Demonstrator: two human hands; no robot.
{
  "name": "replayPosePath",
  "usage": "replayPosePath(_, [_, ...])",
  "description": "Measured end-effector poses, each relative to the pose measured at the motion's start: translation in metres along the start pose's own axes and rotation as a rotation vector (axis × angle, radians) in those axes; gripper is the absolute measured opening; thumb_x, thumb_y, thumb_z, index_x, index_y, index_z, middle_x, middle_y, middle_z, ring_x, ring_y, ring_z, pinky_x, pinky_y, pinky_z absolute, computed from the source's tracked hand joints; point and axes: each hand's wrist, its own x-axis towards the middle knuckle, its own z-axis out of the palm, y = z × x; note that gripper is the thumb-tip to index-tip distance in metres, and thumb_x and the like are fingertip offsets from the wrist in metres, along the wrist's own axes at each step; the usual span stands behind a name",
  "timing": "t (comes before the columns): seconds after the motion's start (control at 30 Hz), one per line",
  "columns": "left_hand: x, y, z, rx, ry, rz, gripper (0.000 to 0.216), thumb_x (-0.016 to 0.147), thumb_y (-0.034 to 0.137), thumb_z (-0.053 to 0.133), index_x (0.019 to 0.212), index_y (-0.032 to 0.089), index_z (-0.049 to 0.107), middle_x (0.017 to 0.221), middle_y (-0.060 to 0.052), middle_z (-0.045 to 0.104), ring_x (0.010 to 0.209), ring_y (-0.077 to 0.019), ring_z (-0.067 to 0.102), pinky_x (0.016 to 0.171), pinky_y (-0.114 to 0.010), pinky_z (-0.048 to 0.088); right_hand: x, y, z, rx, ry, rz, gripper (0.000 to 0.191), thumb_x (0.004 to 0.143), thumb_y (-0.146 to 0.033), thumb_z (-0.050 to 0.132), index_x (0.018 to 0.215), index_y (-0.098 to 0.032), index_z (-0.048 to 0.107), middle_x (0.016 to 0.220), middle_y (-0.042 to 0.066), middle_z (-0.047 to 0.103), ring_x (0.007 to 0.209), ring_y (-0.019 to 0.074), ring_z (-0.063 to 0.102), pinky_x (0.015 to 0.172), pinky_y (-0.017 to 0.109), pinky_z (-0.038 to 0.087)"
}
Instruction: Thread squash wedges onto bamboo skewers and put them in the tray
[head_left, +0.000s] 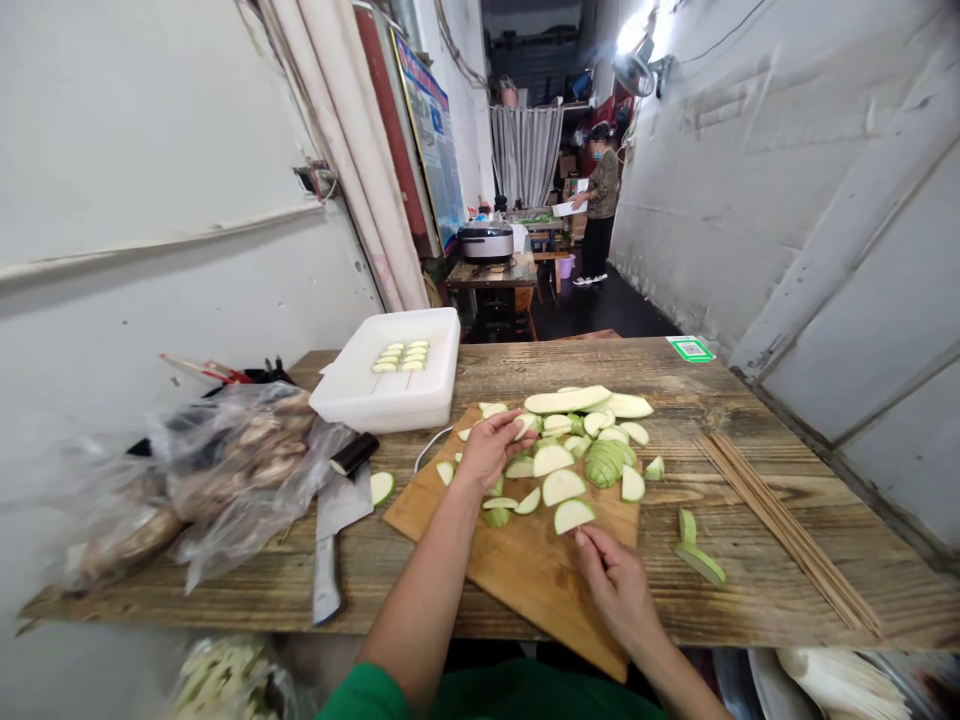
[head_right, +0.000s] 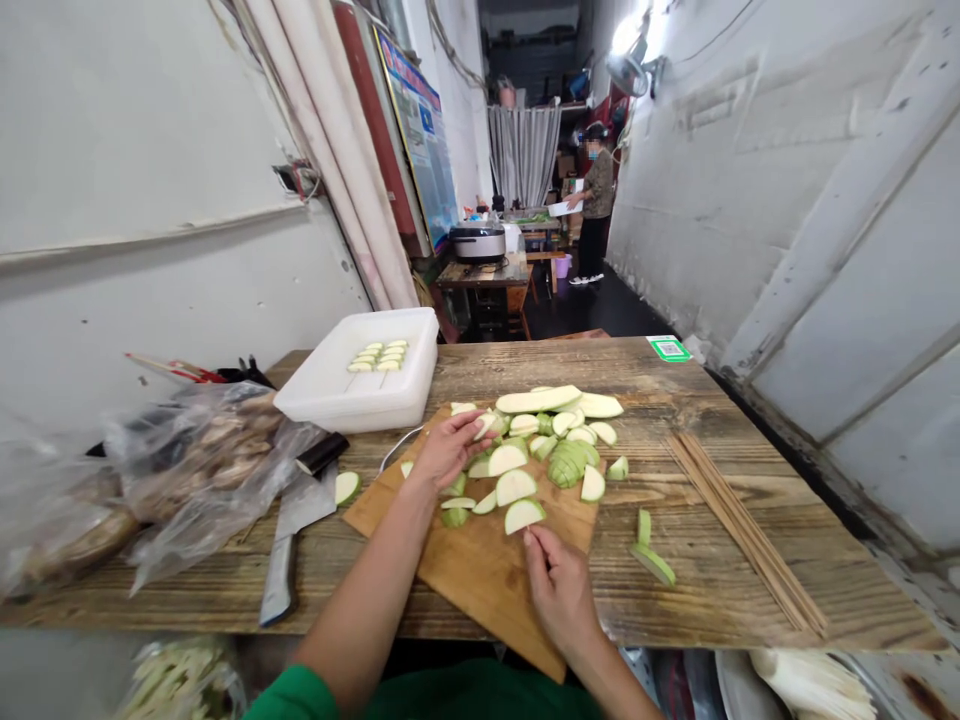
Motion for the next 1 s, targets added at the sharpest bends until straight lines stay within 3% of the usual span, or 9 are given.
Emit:
replayPosePath(0.1, [0.0055,0.0025,0.0015,-0.127,0.033,-0.060,0.022,0.068,0.011,0.068,0.089,0.009,0.063,0.080,-0.006,0.064,0.070,-0.0112,0.063,0.065,-0.021,0.051,0.0011,-0.0020,-0.0004,-0.014,-0.043,-0.024,0.034,0.090,-0.033,0.040,0.091,-0.013,0.067,0.073,0.005,0.069,0.065,0.0163,0.063,0.058,0.021,0.047])
replayPosePath(0.3, [0.0027,0.0031,0.0003,-0.172,-0.034,-0.105,0.041,0.073,0.010,0.064,0.113,0.015,0.057,0.083,-0.005,0.066,0.070,-0.0109,0.064,0.059,-0.018,0.051,0.0017,-0.0017,0.0008,-0.036,-0.055,-0.020,0.032,0.090,-0.032,0.041,0.092,-0.013,0.067,0.074,0.005,0.070,0.064,0.0164,0.064,0.056,0.020,0.047])
replayPosePath(0.5, [0.0027,0.0023,0.0002,-0.216,-0.005,-0.117,0.021,0.076,0.008,0.059,0.096,0.007,0.062,0.085,-0.011,0.067,0.084,-0.0211,0.066,0.081,-0.037,0.053,0.0013,0.0017,0.0025,-0.050,-0.036,-0.020,0.032,0.089,-0.033,0.042,0.090,-0.013,0.067,0.076,0.006,0.071,0.065,0.0168,0.065,0.056,0.020,0.048])
replayPosePath(1.0, [0.0003,0.0064,0.0030,-0.171,0.040,-0.123,0.012,0.076,0.010,0.060,0.087,0.007,0.064,0.080,-0.011,0.068,0.077,-0.0188,0.067,0.078,-0.035,0.054,0.0024,-0.0010,0.0016,-0.059,-0.041,-0.010,0.035,0.089,-0.035,0.042,0.091,-0.011,0.068,0.078,0.008,0.071,0.065,0.0183,0.066,0.056,0.021,0.050])
